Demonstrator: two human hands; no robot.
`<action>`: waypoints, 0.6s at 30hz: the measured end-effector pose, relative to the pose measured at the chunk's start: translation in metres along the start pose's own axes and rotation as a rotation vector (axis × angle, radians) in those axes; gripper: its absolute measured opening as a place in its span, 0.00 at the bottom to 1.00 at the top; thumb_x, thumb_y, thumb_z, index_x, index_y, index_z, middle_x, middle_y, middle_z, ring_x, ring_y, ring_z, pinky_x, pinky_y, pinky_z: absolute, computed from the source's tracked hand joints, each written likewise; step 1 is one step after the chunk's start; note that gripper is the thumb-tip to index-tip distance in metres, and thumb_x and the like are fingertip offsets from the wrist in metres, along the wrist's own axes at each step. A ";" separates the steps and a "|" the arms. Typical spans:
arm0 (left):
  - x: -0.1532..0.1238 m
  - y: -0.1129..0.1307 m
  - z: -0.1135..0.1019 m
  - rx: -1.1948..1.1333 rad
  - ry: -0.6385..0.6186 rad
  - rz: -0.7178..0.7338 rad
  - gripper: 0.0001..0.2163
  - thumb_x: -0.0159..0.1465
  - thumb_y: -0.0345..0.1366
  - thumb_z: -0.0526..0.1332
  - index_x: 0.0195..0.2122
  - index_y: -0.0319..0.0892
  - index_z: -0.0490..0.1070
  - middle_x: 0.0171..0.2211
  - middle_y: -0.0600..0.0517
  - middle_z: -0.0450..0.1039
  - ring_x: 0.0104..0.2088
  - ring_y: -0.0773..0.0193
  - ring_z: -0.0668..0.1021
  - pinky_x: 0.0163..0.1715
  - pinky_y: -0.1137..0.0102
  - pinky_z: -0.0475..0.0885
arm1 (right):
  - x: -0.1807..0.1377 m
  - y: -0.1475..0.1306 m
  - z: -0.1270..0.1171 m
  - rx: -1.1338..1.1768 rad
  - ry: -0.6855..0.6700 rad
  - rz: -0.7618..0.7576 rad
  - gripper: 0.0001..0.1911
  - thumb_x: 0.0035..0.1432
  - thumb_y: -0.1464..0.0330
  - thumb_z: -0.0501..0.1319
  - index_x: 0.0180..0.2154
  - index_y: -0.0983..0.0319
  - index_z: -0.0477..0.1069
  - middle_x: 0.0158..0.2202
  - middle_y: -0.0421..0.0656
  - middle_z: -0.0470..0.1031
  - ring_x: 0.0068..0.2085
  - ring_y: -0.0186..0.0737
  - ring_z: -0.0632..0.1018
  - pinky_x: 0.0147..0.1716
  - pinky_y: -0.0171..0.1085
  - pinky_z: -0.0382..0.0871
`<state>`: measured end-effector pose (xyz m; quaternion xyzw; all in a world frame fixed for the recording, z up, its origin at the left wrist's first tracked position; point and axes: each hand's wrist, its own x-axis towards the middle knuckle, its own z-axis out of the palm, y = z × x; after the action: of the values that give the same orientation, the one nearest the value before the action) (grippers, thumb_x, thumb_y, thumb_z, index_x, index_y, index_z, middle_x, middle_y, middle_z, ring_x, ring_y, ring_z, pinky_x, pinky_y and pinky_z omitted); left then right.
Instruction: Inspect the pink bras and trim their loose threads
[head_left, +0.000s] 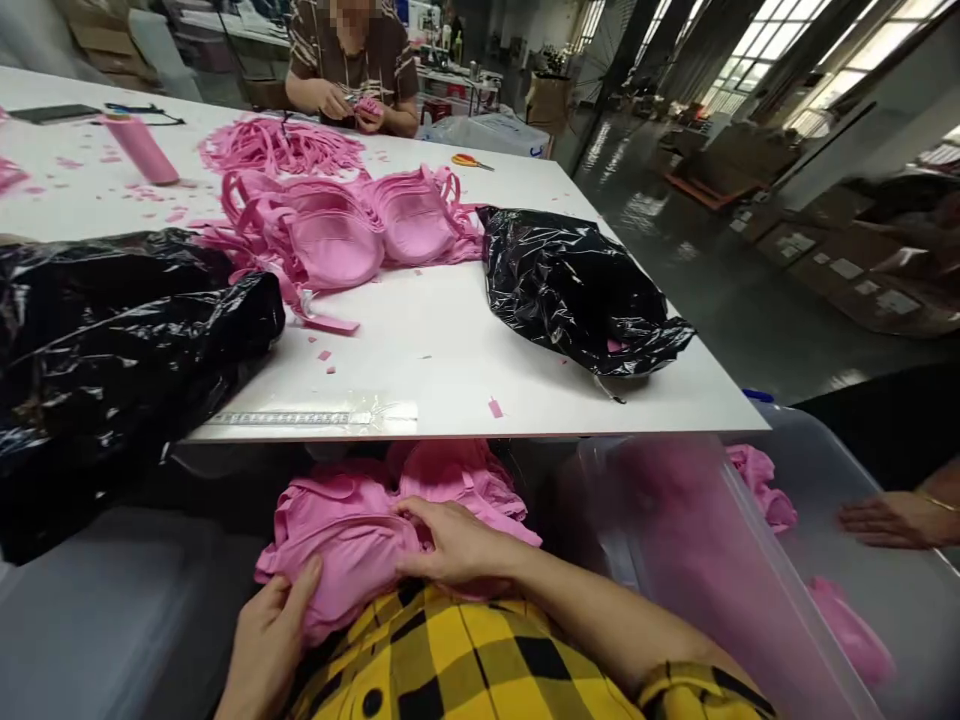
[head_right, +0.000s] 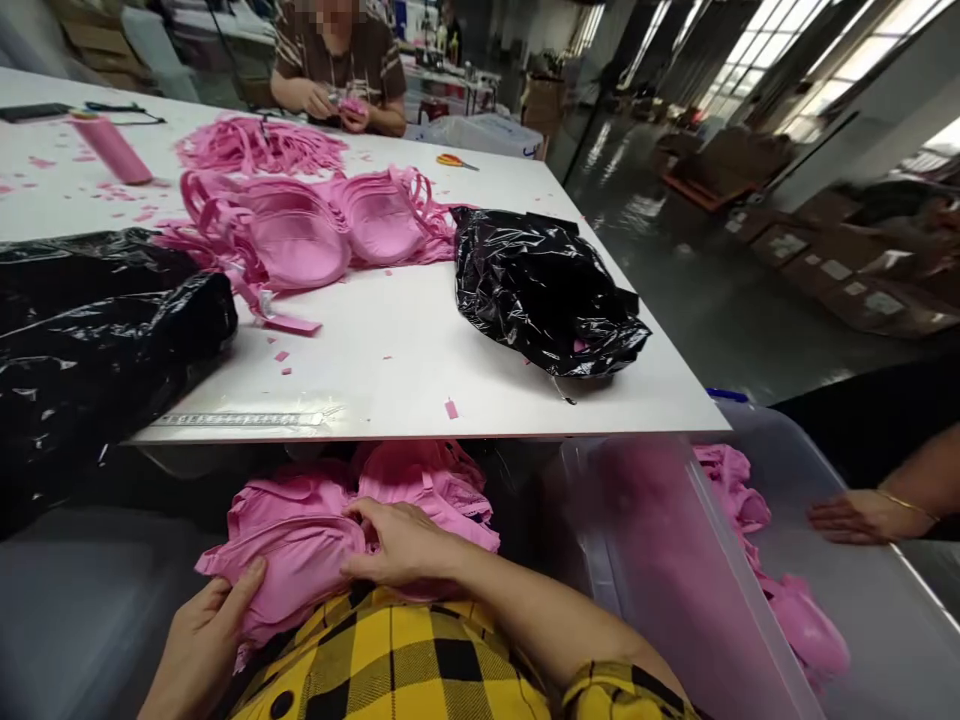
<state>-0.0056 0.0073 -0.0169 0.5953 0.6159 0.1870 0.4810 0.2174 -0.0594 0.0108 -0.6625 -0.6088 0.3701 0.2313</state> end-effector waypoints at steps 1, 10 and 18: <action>0.000 0.001 0.002 -0.013 -0.006 -0.003 0.23 0.49 0.57 0.58 0.15 0.41 0.57 0.16 0.58 0.55 0.19 0.69 0.60 0.17 0.75 0.57 | 0.000 0.001 0.000 0.004 -0.004 0.002 0.27 0.48 0.66 0.62 0.52 0.58 0.65 0.41 0.42 0.77 0.39 0.43 0.76 0.37 0.36 0.67; -0.008 0.009 0.008 -0.137 0.000 0.054 0.22 0.51 0.56 0.57 0.17 0.40 0.61 0.17 0.56 0.58 0.21 0.68 0.63 0.20 0.74 0.59 | -0.015 0.019 -0.025 0.228 -0.056 -0.072 0.15 0.57 0.64 0.57 0.45 0.62 0.71 0.41 0.46 0.77 0.41 0.42 0.77 0.41 0.37 0.70; -0.012 -0.013 0.002 0.069 0.110 0.104 0.18 0.53 0.52 0.52 0.17 0.43 0.53 0.17 0.57 0.54 0.21 0.68 0.60 0.21 0.73 0.58 | -0.048 0.029 -0.077 0.104 0.162 0.046 0.15 0.58 0.59 0.56 0.40 0.60 0.75 0.40 0.45 0.79 0.40 0.44 0.78 0.41 0.38 0.72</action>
<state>-0.0137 -0.0072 -0.0237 0.6313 0.6159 0.2228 0.4153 0.2959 -0.0993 0.0469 -0.6913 -0.5526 0.3518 0.3050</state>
